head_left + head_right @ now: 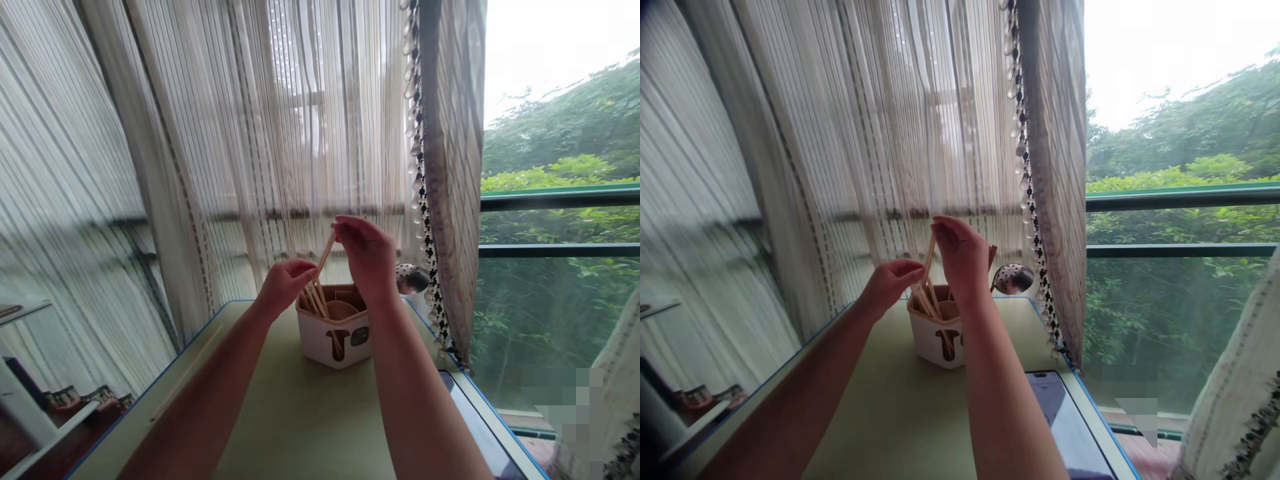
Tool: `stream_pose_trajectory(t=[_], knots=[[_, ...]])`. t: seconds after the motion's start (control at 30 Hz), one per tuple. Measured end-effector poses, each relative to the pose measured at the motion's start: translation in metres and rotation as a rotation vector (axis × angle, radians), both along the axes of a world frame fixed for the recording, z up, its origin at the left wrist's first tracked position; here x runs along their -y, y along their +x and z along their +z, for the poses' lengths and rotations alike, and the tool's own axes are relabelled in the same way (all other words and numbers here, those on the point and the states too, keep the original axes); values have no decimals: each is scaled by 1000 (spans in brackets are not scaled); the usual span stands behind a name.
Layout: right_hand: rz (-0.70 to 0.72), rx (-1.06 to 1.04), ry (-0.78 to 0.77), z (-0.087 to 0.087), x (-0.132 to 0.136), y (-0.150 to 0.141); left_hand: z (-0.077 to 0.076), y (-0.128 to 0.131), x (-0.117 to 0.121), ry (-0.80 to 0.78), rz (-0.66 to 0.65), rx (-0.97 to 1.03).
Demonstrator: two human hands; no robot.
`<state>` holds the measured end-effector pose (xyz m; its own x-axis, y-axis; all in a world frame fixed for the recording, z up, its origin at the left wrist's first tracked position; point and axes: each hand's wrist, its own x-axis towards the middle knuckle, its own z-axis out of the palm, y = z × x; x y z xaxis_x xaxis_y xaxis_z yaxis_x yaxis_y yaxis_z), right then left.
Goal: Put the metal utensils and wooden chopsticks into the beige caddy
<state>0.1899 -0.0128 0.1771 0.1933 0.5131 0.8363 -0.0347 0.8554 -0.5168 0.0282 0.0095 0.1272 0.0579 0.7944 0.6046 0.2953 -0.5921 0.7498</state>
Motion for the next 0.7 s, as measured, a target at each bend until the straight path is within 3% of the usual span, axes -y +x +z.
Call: stream_pose_trajectory(t=[0.2, 0.5, 0.7], knots=[[3, 145, -105, -13, -17, -11, -3, -10, -3, 37, 50, -36], [-60, 300, -150, -34, -35, -35, 6, -16, 0, -26, -90, 98], [-124, 330, -136, -33, -30, -42, 1, -24, -9, 101, 48, 55]])
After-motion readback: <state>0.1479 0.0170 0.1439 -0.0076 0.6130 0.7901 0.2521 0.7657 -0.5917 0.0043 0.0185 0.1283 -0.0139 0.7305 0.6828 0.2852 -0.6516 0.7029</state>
